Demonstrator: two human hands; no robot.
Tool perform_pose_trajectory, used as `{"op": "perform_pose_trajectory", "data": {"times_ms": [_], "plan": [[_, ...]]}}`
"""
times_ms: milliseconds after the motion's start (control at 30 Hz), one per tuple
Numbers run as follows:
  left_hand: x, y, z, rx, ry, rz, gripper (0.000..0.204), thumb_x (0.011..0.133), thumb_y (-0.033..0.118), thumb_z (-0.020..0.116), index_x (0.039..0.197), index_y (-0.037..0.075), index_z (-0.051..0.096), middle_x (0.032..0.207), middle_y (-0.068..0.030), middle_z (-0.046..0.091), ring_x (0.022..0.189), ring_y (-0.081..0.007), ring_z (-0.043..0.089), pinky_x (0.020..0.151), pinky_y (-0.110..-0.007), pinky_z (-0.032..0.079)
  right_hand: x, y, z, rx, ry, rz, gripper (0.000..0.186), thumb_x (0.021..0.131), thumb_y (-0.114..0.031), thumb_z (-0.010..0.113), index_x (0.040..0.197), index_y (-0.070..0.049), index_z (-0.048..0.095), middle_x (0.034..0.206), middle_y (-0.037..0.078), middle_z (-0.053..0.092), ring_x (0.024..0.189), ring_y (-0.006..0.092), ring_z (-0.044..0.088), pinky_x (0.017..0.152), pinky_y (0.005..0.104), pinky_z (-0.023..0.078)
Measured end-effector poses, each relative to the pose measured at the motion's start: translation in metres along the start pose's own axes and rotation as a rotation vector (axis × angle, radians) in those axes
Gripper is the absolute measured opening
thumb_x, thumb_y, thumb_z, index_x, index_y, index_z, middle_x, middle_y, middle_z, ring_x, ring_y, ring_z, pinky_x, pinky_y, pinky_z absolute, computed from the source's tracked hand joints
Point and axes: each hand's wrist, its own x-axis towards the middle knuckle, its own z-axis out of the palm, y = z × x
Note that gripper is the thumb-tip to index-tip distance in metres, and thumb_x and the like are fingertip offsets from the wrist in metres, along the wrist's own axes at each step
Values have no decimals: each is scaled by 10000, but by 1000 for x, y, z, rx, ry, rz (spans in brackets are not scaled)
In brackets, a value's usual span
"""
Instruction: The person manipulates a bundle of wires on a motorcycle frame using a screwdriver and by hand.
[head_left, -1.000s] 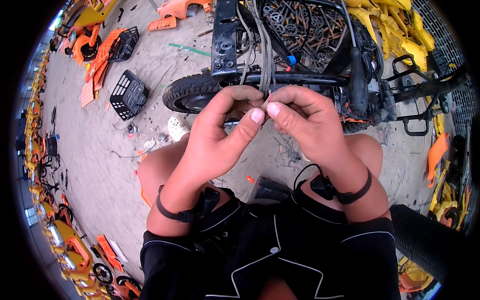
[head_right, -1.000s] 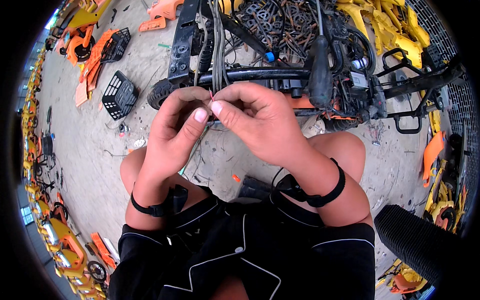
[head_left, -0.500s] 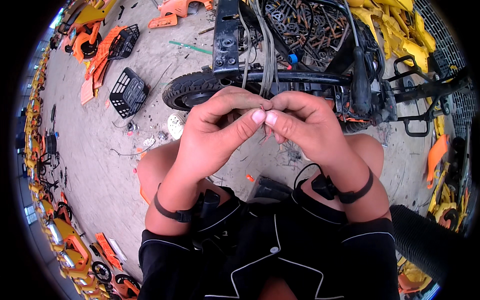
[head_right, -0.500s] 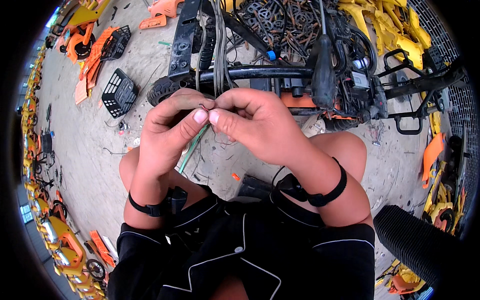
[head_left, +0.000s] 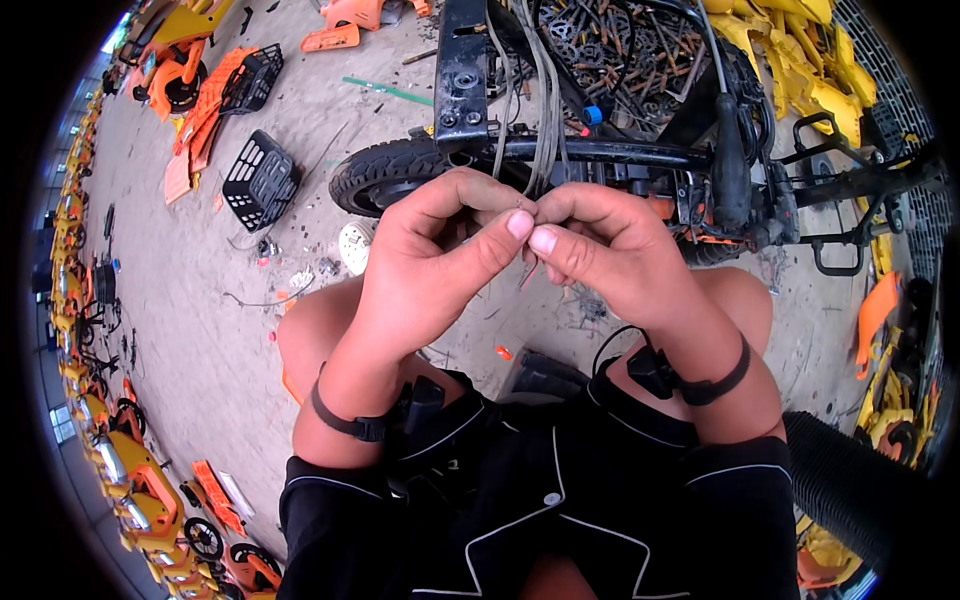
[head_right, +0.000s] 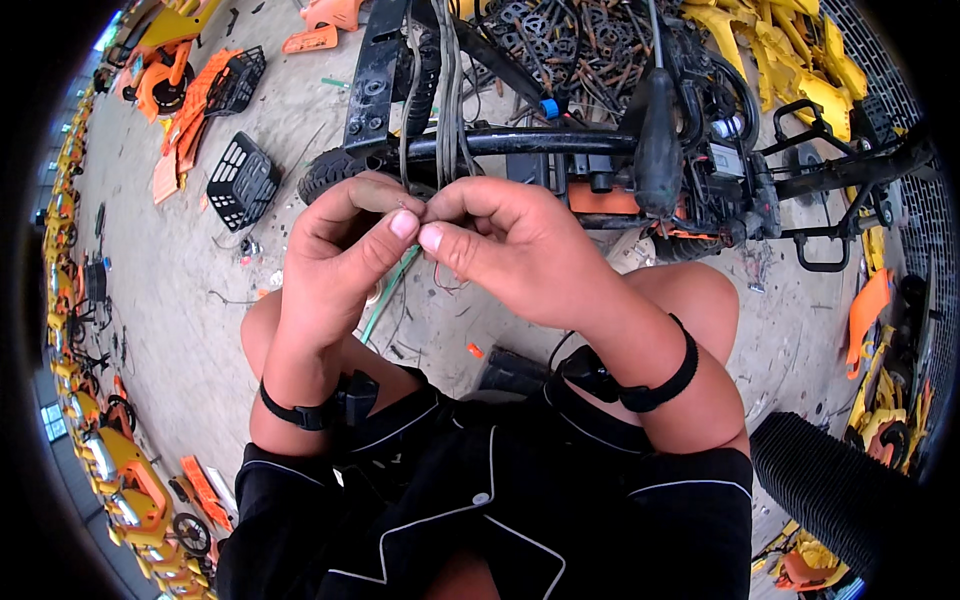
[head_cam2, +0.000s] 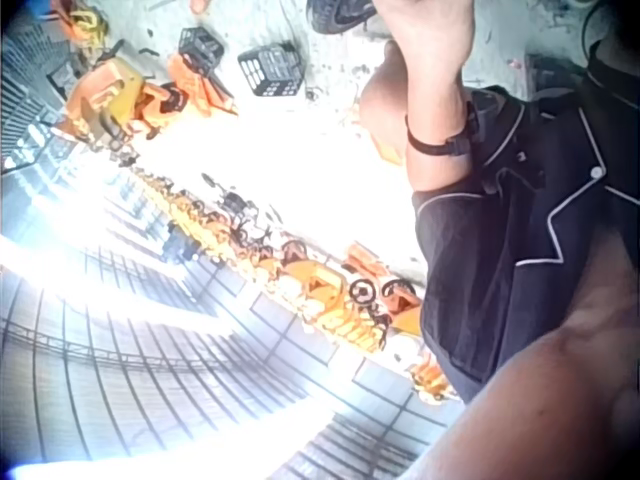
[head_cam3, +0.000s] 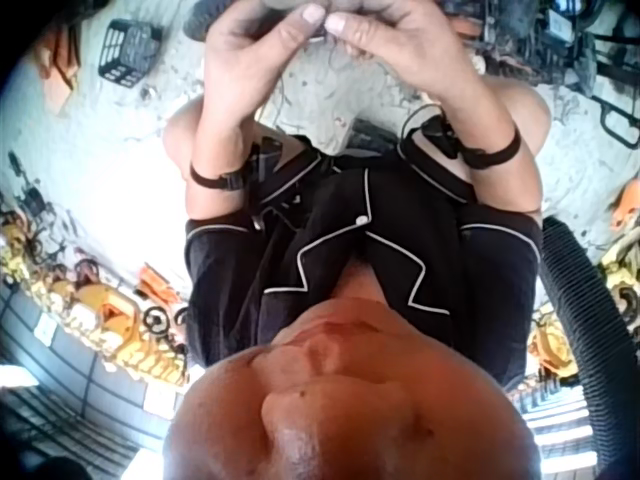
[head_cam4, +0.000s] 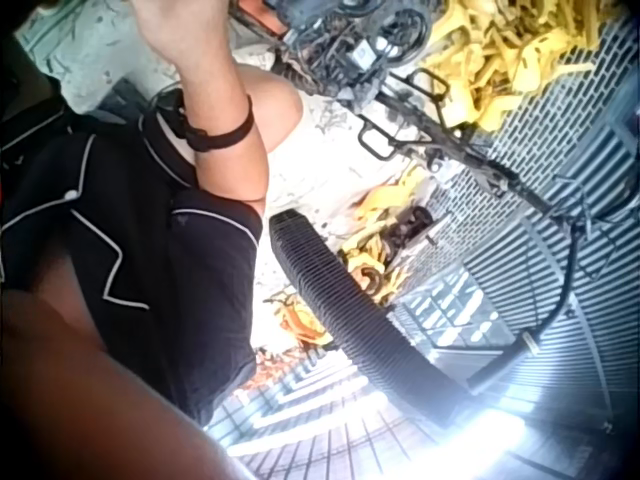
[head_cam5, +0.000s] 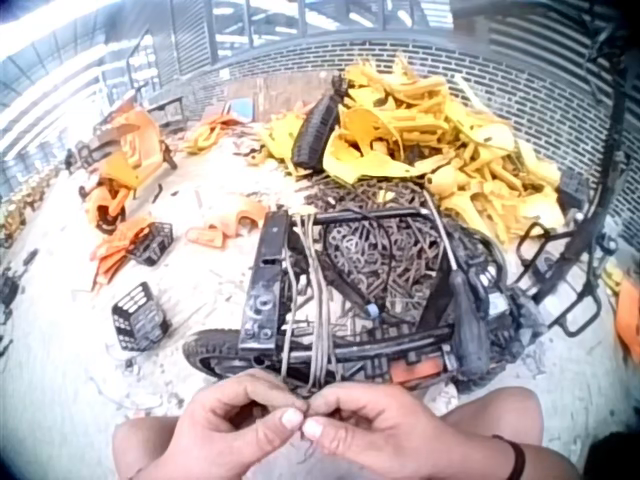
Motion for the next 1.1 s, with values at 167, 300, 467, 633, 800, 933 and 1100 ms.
{"op": "perform_pose_trajectory", "data": {"times_ms": [167, 300, 467, 633, 800, 933, 1100], "plan": [[0, -2, -1, 10, 18, -3, 90, 906, 61, 678, 971, 3, 655, 861, -5, 606, 778, -62, 550, 690, -213, 447, 0, 5, -3, -90, -14, -25, 153, 959, -160, 613, 1021, -21, 611, 866, 9, 611, 740, 56, 557, 626, 209, 475], [0, -5, 0, 35, 39, 1, 100, 903, 69, 684, 976, 5, 662, 835, 12, 581, 760, -51, 518, 675, -210, 431, 0, 6, -3, -138, -3, -30, 157, 957, -169, 620, 1017, -25, 612, 864, 8, 613, 747, 52, 556, 627, 206, 473], [0, -4, -1, 54, 35, -10, 119, 898, 74, 692, 989, 4, 663, 852, 9, 593, 774, -51, 525, 687, -206, 437, 0, 3, -2, -100, 12, -4, 140, 954, -147, 621, 998, -14, 616, 831, -6, 598, 729, 41, 538, 620, 203, 458], [0, -5, 0, 33, 23, 3, 128, 897, 77, 694, 995, 2, 661, 861, 5, 603, 776, -52, 532, 693, -206, 443, 0, 2, 1, -75, 40, -4, 117, 946, -104, 630, 974, 10, 618, 776, -33, 565, 696, 20, 502, 601, 197, 430], [1, -6, 0, 53, 22, 11, 132, 898, 80, 694, 998, 0, 659, 859, 4, 607, 774, -52, 535, 690, -206, 445, -1, 0, 1, -81, 39, 6, 123, 949, -107, 627, 978, 12, 617, 780, -31, 568, 700, 20, 504, 603, 197, 430], [1, -4, -1, 45, 17, -13, 134, 900, 82, 692, 999, 0, 658, 866, 4, 612, 779, -51, 539, 693, -205, 448, 0, 0, 1, -68, 37, 4, 135, 954, -115, 621, 984, 16, 617, 785, -21, 577, 709, 31, 522, 616, 207, 443], [0, -3, 0, 52, 27, -15, 134, 902, 85, 690, 1002, 3, 654, 872, 6, 617, 785, -50, 545, 699, -205, 453, 1, 1, -1, -32, 6, 2, 137, 958, -114, 614, 988, 20, 616, 802, -3, 596, 724, 49, 550, 638, 224, 468]]}}
